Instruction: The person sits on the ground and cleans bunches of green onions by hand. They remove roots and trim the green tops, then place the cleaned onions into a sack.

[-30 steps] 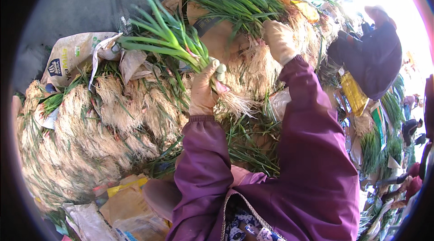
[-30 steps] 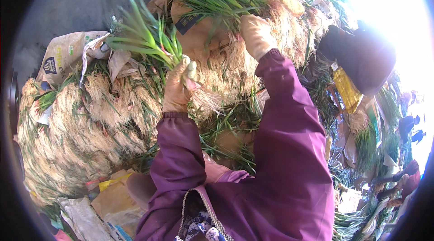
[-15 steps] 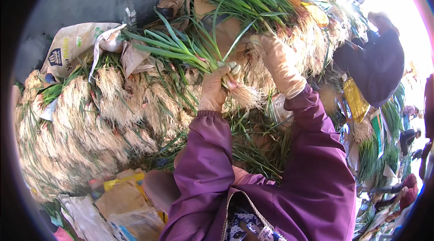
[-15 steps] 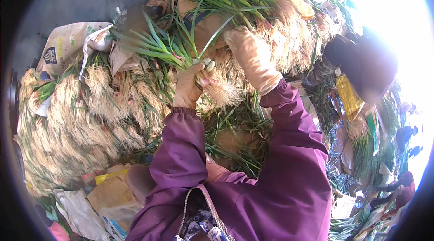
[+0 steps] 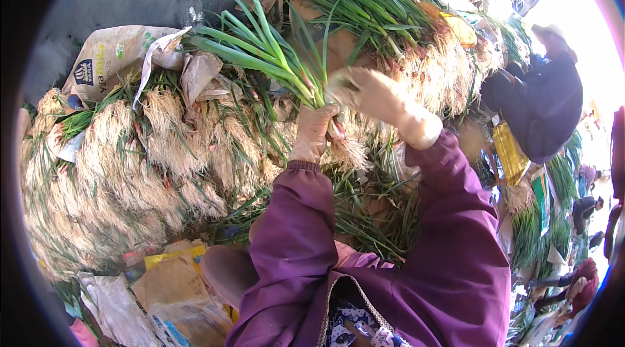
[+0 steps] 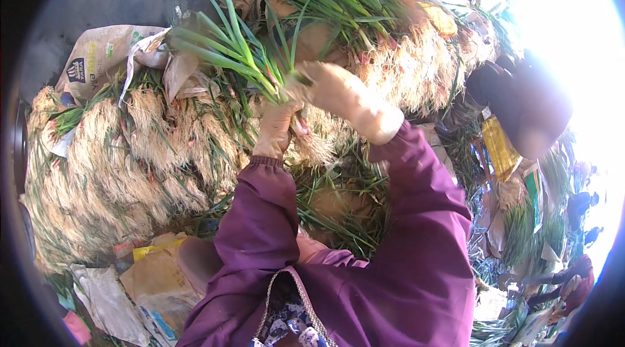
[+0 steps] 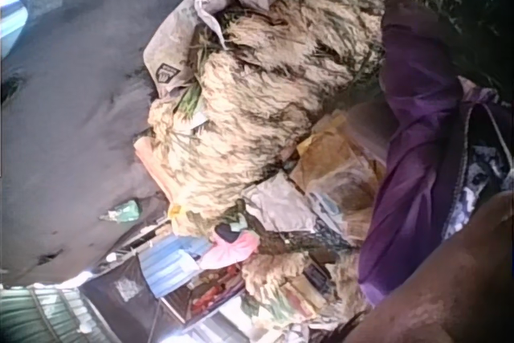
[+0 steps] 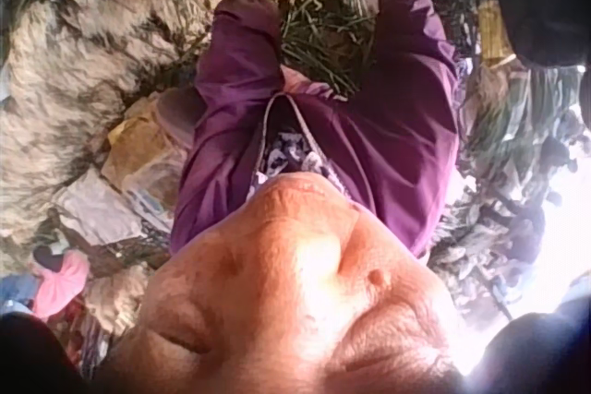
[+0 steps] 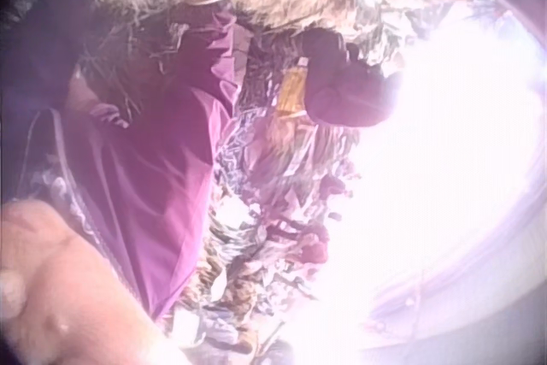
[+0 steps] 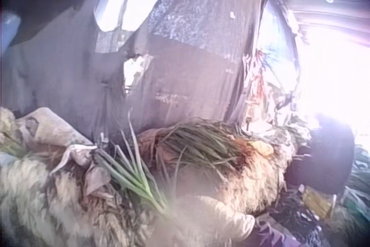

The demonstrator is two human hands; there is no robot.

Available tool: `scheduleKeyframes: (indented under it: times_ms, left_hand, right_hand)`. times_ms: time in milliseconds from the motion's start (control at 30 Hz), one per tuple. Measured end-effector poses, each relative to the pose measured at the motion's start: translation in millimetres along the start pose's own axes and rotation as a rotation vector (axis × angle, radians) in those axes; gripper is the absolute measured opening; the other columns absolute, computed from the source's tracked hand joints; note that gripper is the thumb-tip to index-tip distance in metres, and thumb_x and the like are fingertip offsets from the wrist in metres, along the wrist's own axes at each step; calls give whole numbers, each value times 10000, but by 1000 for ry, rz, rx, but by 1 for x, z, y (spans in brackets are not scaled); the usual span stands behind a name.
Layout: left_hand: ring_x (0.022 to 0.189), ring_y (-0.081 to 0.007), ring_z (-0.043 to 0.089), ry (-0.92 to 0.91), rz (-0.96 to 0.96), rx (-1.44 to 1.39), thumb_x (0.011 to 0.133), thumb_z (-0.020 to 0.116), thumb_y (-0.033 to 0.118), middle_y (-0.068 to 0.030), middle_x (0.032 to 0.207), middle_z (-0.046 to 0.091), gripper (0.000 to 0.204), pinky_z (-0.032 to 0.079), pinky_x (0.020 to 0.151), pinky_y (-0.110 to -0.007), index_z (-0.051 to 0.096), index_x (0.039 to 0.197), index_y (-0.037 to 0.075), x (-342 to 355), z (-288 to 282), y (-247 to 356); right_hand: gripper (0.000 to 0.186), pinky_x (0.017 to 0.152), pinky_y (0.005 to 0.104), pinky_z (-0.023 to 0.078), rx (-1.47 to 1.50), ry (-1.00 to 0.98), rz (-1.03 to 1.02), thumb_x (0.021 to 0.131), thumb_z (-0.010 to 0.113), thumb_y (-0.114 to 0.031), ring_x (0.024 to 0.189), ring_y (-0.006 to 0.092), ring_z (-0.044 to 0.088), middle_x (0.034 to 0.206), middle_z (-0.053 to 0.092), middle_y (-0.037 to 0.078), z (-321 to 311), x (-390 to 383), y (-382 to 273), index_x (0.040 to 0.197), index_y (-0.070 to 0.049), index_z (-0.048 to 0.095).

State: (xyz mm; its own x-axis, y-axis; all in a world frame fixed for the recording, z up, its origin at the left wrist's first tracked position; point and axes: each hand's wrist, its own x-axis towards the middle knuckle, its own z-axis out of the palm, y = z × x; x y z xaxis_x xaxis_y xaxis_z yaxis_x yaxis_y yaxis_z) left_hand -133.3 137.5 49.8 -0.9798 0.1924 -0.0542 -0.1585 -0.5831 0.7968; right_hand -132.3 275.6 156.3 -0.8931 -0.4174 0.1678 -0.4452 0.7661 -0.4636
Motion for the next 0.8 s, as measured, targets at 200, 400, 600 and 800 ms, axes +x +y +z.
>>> scheduleKeyframes:
  times_ms: [200,400,600,800]
  left_hand:
    - [561,-197,623,53,-2,-99,790,595,-44,-97,724,623,185,512,433,-281,555,970,-30,-6,9,12]
    - [674,-189,640,31,-30,-59,784,641,25,-144,882,664,225,558,571,-310,574,989,-42,-3,-12,37]
    - [733,-188,645,-173,48,-528,871,593,19,-220,1079,642,290,565,577,-275,530,1151,-27,17,-23,26]
    - [754,-178,627,-256,-169,-521,876,631,110,-149,1070,630,283,567,633,-282,571,1129,-2,22,-14,-1]
  right_hand:
    - [385,712,371,487,76,79,72,865,662,-340,811,261,635,900,646,158,27,51,16,1096,-39,598]
    - [310,794,380,510,108,325,208,855,647,-254,899,302,647,954,672,168,42,-61,73,1098,-64,613]
    - [289,767,393,530,-409,-627,304,840,605,-181,912,299,658,995,678,126,21,-99,62,1120,-115,632]
    - [121,683,353,536,-870,381,249,850,589,-97,810,266,668,865,659,148,-56,2,96,920,-4,625]
